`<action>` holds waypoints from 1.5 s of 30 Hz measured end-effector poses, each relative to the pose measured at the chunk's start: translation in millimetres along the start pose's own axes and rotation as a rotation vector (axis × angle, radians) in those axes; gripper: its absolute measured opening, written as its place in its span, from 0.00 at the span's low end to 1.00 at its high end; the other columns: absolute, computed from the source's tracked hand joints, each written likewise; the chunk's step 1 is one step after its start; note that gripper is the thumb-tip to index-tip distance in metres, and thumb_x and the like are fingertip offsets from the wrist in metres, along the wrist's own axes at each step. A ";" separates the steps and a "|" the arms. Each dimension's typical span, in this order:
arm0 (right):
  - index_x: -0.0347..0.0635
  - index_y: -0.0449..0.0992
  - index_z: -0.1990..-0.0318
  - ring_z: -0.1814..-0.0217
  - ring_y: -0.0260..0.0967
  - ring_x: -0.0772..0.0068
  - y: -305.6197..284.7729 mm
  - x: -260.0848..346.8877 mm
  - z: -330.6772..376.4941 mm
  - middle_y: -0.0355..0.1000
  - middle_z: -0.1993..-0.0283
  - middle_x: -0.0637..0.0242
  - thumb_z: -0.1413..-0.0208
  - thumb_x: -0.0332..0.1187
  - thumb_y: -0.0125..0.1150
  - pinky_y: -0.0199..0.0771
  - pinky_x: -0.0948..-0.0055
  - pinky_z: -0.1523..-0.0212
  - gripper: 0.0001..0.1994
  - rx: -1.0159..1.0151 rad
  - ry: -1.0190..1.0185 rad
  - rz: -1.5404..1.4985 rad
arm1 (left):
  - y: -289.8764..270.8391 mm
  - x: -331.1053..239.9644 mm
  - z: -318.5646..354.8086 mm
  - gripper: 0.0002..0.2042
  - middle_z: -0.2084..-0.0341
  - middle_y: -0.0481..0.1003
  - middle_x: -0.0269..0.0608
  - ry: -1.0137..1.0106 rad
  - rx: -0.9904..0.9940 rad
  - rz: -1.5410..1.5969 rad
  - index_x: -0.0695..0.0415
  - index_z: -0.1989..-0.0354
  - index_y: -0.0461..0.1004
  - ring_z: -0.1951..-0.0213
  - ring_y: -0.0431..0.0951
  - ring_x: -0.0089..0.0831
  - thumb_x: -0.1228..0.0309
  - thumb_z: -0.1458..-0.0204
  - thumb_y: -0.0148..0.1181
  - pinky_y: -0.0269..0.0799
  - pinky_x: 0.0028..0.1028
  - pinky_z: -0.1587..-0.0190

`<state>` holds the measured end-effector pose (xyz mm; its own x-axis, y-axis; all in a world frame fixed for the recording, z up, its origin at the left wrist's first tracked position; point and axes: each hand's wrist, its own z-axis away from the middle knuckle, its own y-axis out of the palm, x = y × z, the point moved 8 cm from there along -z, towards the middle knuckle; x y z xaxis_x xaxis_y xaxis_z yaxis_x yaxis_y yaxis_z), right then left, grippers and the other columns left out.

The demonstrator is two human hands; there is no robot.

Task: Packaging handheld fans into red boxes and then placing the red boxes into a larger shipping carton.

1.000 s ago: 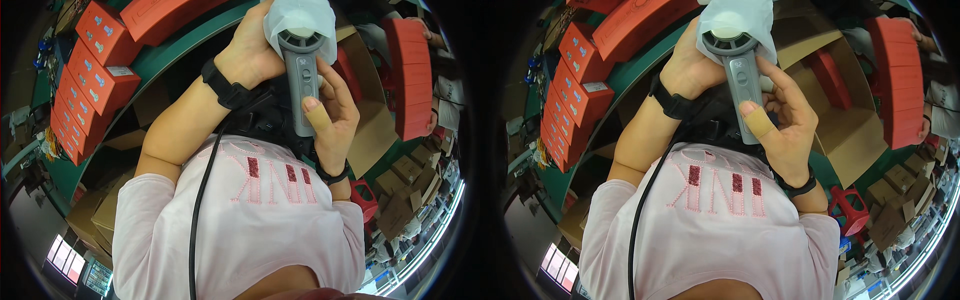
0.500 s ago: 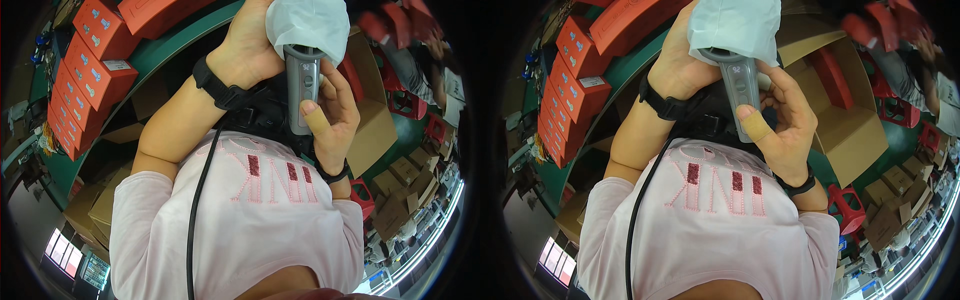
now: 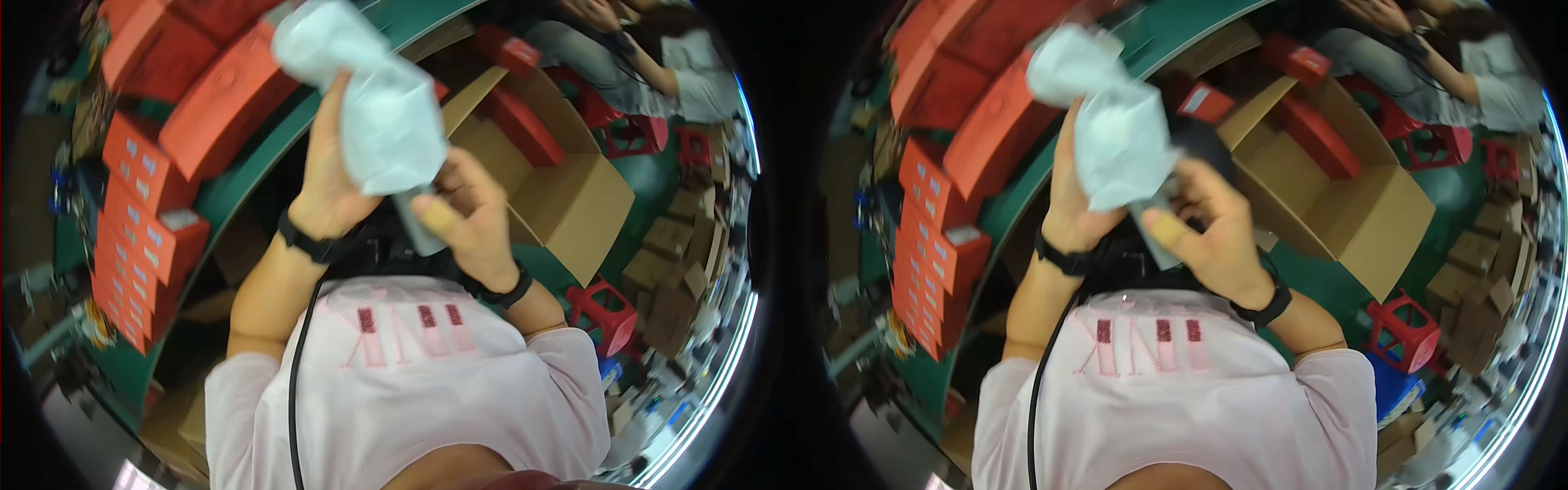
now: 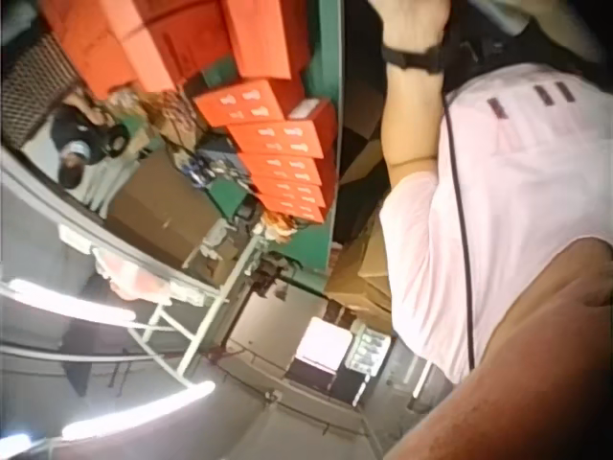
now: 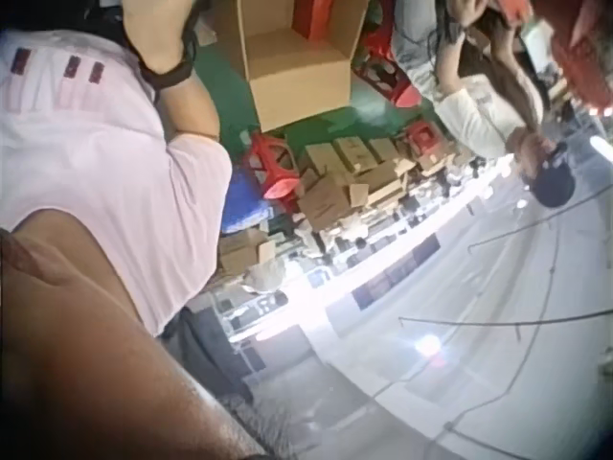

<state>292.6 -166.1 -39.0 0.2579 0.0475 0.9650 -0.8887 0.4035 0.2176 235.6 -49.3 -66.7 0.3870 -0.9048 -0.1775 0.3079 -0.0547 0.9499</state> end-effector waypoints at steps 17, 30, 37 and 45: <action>0.39 0.73 0.40 0.60 0.77 0.74 -21.4 3.5 3.9 0.79 0.51 0.57 0.45 0.32 0.70 0.76 0.77 0.57 0.24 0.127 -0.009 0.342 | -32.0 -30.4 28.6 0.19 0.58 0.74 0.46 0.067 -0.049 -0.099 0.64 0.45 0.71 0.66 0.76 0.33 0.61 0.36 0.54 0.73 0.34 0.53; 0.43 0.71 0.39 0.38 0.68 0.46 -112.1 -318.4 -296.4 0.71 0.40 0.52 0.36 0.57 0.47 0.66 0.45 0.35 0.29 -0.555 0.364 -1.256 | -49.8 -7.3 28.2 0.25 0.62 0.76 0.47 -0.058 -0.272 -0.058 0.58 0.46 0.72 0.68 0.77 0.41 0.48 0.38 0.49 0.71 0.42 0.52; 0.43 0.70 0.39 0.43 0.71 0.53 -234.9 -392.1 -321.3 0.73 0.44 0.57 0.35 0.45 0.49 0.74 0.54 0.44 0.22 -0.573 0.126 -1.029 | -55.2 -9.5 -1.8 0.28 0.57 0.76 0.49 -0.107 -0.237 -0.006 0.59 0.43 0.71 0.66 0.78 0.43 0.47 0.41 0.52 0.72 0.43 0.50; 0.47 0.74 0.52 0.54 0.70 0.51 -212.3 -341.5 -315.7 0.72 0.59 0.65 0.32 0.45 0.47 0.75 0.46 0.50 0.15 -0.540 0.508 -0.878 | -67.0 -18.4 2.1 0.31 0.55 0.76 0.49 -0.062 -0.298 -0.015 0.57 0.40 0.69 0.64 0.79 0.43 0.45 0.43 0.54 0.73 0.47 0.49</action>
<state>512.8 20.4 -460.9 0.9403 -0.1302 0.3146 -0.0801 0.8134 0.5762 206.0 -29.9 -126.5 0.3294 -0.9294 -0.1664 0.5582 0.0496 0.8282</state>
